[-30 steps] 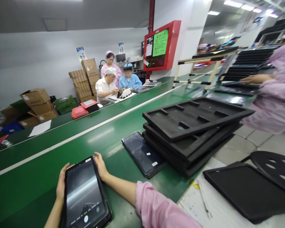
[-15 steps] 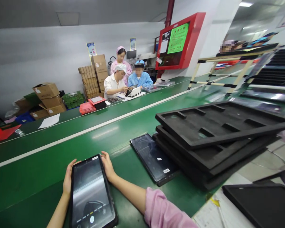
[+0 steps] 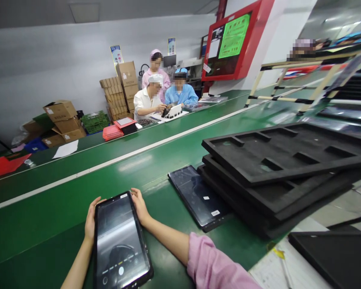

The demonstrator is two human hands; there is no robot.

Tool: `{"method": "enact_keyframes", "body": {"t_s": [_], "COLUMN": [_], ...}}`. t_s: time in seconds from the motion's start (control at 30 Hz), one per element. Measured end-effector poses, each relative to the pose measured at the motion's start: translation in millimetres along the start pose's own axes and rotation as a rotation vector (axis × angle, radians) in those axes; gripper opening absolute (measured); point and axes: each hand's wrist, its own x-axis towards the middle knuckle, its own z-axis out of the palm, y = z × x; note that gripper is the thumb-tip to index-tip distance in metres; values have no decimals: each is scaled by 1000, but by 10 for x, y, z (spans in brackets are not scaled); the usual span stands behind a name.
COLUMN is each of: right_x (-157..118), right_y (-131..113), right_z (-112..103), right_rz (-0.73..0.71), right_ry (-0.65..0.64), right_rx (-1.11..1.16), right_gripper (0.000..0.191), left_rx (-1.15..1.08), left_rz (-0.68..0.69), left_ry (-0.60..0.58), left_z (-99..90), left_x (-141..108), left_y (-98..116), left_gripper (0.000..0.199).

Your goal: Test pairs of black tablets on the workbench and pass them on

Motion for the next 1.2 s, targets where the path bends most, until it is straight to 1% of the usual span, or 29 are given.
{"method": "enact_keyframes", "body": {"t_s": [0.13,0.3,0.37,0.53,0.67,0.9,1.07,1.2], "right_x": [9,-19,13,140,105,51,18,36], "right_y": [-71,-158,-160,-119,-156,-233,-276,-259], "right_z": [-6,-42,-75,-138,-109,-22,-3,-7], "right_rz": [5,-11,10,41,40,18,25,13], "right_ry": [26,86,100,89,81,85,81,85], "right_rx": [-85,-335,-371,-505,-522,-527,-504,-529], "right_gripper": [59,67,72,77,78,73,70,69], "left_rx": [35,76,29,-96,-132,-152,-152,-154], "left_rz": [37,153,178,146,132,117,109,113], "left_ry": [-9,-26,-22,-59,-72,-79,-67,-66], "left_z": [18,101,128,96,86,90,91,93], "left_x": [17,-31,-11,115,103,66,53,58], "left_y": [5,31,13,-119,-165,-105,-112,-120], "left_gripper": [58,54,54,60,60,55,53,51]}}
